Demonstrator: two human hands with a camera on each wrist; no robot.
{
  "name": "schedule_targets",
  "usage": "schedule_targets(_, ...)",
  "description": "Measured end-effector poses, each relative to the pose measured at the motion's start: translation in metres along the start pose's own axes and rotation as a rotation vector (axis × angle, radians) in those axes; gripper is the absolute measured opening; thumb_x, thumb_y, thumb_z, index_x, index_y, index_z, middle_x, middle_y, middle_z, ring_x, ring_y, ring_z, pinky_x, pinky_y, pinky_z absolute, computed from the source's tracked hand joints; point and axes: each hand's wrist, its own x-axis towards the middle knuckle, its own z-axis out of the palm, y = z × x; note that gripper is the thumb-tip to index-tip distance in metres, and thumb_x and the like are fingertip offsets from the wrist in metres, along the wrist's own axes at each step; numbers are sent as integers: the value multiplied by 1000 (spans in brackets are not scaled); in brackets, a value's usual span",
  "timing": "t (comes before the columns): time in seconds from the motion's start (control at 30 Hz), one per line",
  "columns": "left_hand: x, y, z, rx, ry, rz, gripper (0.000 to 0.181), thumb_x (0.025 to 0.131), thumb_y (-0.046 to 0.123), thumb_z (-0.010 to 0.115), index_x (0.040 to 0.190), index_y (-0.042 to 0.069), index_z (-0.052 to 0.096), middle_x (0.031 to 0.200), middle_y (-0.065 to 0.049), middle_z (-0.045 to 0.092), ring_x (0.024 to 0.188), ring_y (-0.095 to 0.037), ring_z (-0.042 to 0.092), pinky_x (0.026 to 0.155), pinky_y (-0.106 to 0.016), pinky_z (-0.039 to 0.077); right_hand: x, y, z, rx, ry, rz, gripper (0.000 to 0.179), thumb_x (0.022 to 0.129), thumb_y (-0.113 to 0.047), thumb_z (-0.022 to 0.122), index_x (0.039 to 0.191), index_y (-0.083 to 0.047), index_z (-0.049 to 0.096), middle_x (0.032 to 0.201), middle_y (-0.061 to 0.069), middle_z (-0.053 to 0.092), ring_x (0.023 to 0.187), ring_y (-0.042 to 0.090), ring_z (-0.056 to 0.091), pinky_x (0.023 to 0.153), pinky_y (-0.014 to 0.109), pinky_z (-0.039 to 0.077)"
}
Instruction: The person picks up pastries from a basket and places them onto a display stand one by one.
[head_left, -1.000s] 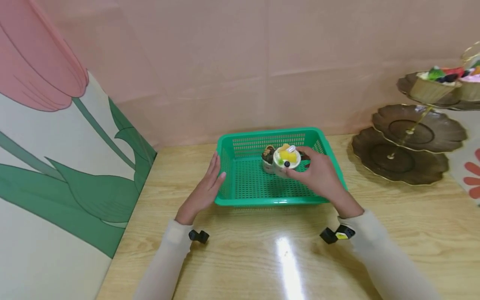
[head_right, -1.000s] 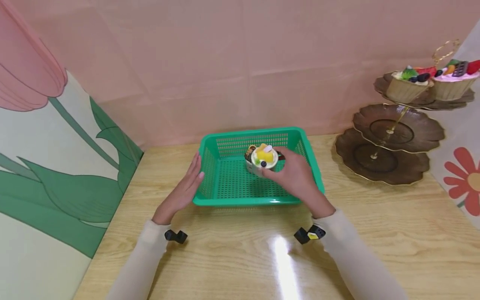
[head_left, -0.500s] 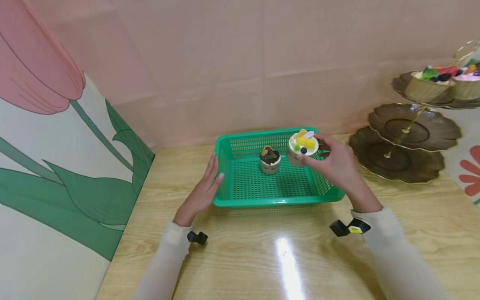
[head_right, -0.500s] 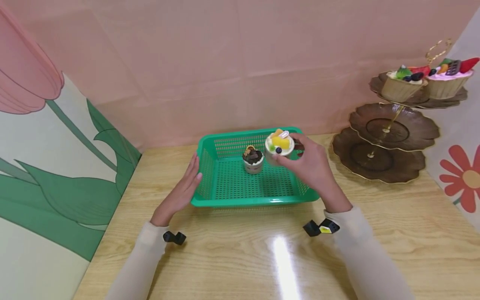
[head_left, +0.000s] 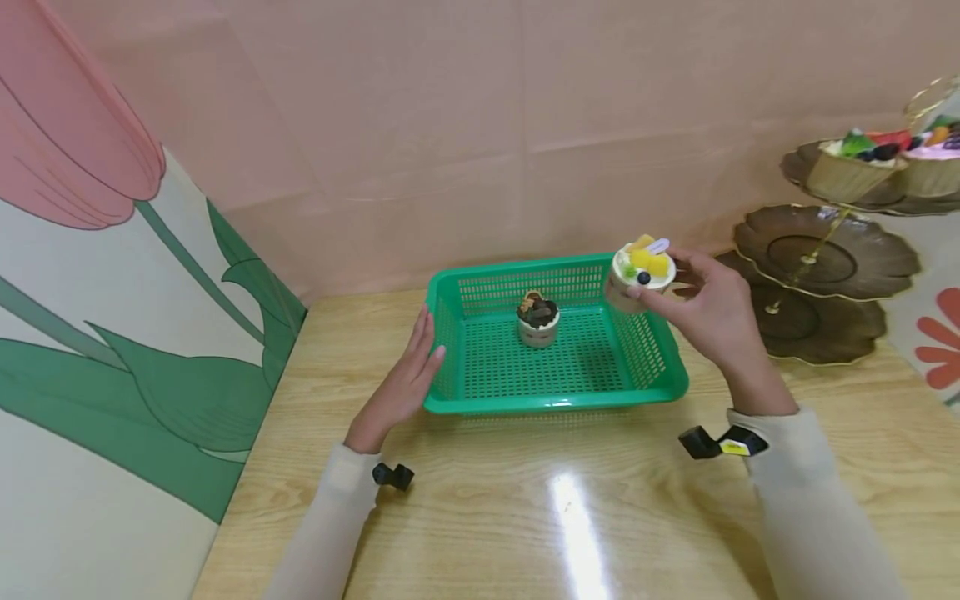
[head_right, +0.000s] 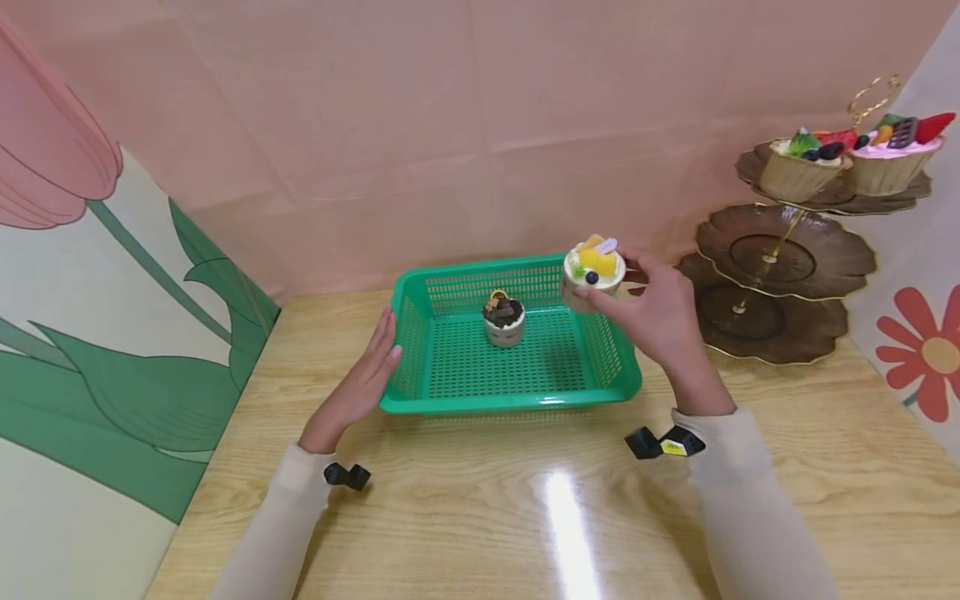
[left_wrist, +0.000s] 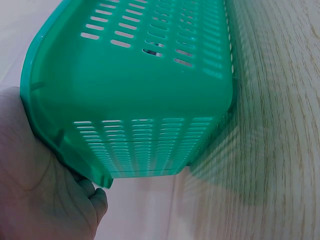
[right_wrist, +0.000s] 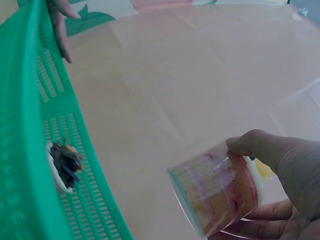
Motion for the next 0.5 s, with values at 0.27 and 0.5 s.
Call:
schedule_targets(0.27,-1,3,-1,-16,-1,-2,66,113,40,24,162,7,-4,169,3,-18,155,-18,-8,123,-52,11,5,12,-21,55,80,40,65,85,-30,85,140,-5,60,118,5,65,87,-2,61,71,7,48)
schedule_targets(0.5,-1,1,0,-22,-5,-9,69,112,47,22,162,8,-5,169,5,-19,155,-17,-8,123,-52,11,9,21,-33,119,146,77,62,84,-24,86,138,-7,62,111,-8,65,85,2,63,68,8,49)
